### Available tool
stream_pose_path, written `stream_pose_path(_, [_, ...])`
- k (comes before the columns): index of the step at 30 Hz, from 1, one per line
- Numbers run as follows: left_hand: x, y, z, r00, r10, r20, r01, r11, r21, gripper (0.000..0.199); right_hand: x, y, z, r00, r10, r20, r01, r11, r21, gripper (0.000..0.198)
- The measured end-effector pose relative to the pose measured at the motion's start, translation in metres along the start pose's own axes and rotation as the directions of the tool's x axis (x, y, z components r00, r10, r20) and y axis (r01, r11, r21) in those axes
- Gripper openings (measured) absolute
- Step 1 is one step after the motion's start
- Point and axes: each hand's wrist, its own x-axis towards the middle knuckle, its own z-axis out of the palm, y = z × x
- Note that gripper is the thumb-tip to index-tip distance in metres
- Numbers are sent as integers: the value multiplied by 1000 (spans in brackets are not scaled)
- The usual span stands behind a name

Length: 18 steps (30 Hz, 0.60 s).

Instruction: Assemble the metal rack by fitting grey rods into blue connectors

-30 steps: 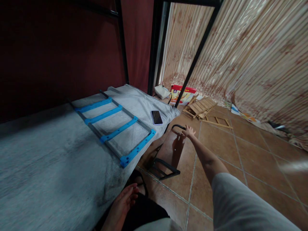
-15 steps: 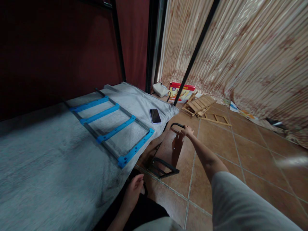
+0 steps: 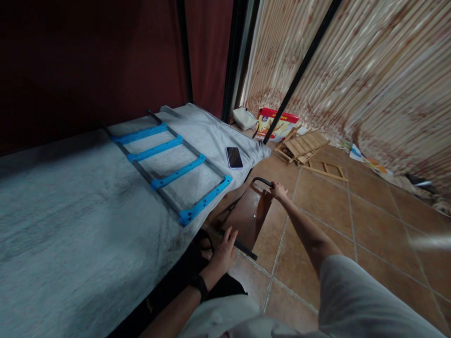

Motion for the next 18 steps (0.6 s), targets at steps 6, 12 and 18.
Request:
stream_pose_path(6, [-4,11,-7,997,-18,-70,21,998,52,67,2,2,-6,999,13,-51,-12,1000,22,69])
stream_pose_path(12, [-13,7,-7,997,-11,-77,16,997,69,68,-3,-1,-5,999,1,-46,0,1000,27,77])
stream_pose_path(18, [-20,1,-14,995,-36,-93,45,995,91,71,-8,-2,-4,999,-12,-47,14,1000,28,78])
